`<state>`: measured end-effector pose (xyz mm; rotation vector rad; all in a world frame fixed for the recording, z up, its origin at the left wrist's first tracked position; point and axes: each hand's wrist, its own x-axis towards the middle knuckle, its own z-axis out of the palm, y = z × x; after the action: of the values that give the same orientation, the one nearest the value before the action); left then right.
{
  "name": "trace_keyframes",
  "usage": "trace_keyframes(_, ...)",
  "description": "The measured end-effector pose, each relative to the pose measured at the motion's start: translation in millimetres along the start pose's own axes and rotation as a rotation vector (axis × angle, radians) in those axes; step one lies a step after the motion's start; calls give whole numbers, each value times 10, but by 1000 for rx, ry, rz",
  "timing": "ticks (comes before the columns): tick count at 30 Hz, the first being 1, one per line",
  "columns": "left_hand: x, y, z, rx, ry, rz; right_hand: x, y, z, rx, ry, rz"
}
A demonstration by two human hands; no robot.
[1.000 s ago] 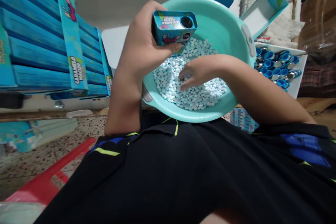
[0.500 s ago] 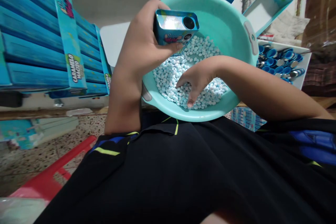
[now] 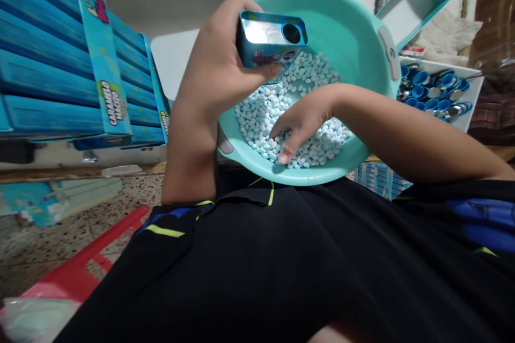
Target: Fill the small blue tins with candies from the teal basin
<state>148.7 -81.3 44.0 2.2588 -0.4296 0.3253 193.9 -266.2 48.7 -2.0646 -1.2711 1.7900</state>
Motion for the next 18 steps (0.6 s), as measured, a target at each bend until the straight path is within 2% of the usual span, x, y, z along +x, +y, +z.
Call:
trace_keyframes(4, 13, -24, 5, -1, 2, -10, -66, -104, -2, 34, 59, -27)
trace_keyframes(11, 15, -6, -2, -13, 10, 7, -170, -145, -50, 22, 235, -62)
trace_keyframes(18, 3, -24, 28, -71, 156, 39, -159, -194, -69, 53, 398, -178)
